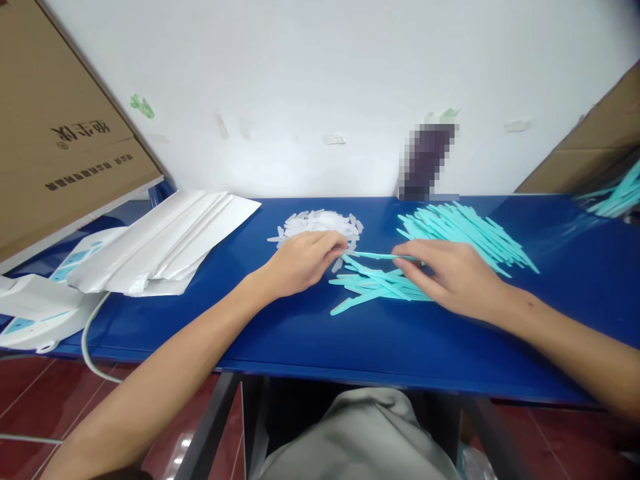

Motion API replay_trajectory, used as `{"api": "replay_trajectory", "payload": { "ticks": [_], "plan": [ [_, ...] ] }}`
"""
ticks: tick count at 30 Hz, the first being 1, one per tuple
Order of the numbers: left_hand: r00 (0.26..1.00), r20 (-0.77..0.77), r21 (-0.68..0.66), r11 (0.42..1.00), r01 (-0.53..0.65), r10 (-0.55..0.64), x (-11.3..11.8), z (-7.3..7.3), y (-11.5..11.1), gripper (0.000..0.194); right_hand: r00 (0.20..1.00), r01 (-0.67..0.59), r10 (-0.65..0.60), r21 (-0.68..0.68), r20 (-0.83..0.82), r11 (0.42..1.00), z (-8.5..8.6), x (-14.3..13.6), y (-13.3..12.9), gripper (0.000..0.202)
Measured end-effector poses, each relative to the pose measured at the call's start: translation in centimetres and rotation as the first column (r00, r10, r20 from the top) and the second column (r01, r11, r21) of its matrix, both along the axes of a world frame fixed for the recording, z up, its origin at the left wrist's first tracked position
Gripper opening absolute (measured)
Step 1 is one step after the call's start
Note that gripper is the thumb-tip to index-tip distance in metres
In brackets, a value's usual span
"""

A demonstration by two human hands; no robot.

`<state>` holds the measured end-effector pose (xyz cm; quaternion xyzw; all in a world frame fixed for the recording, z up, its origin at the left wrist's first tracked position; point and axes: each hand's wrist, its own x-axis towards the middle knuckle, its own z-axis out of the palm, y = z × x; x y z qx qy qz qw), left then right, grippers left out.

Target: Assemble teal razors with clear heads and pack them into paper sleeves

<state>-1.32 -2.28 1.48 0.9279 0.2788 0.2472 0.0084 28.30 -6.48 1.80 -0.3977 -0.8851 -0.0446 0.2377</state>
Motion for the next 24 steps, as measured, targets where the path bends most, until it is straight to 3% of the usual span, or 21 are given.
{"api": "replay_trajectory", "payload": {
  "ticks": [6, 14, 19, 22, 24],
  "plan": [
    [0.995, 0.098, 0.044, 0.999, 0.024, -0.028, -0.3, -0.4, 0.2, 0.021, 1.0, -0.007, 0.006, 0.019, 0.018, 1.0, -0.3, 0.1, 0.2, 0.03],
    [0.955, 0.294, 0.012, 1.0, 0.027, -0.029, 2.3, -0.9, -1.2, 0.023, 1.0, -0.008, 0.007, 0.077, 0.009, 0.997, 0.4, -0.9, -0.7, 0.03],
    [0.998, 0.07, 0.006, 1.0, 0.001, -0.001, 0.9, -0.2, -0.3, 0.035, 0.997, 0.057, -0.057, 0.002, 0.055, 0.998, -0.2, -0.1, 0.5, 0.039],
    [0.99, -0.135, -0.012, 0.999, 0.043, -0.044, -0.1, 0.1, 0.4, 0.037, 0.994, 0.034, -0.026, -0.071, 0.11, 0.997, -0.9, 0.4, 1.3, 0.041],
    [0.978, -0.193, -0.028, 0.997, 0.077, -0.081, -0.3, 0.1, 0.6, 0.039, 0.992, -0.003, 0.014, -0.09, 0.124, 0.996, -1.1, 0.6, 1.5, 0.04]
  ]
}}
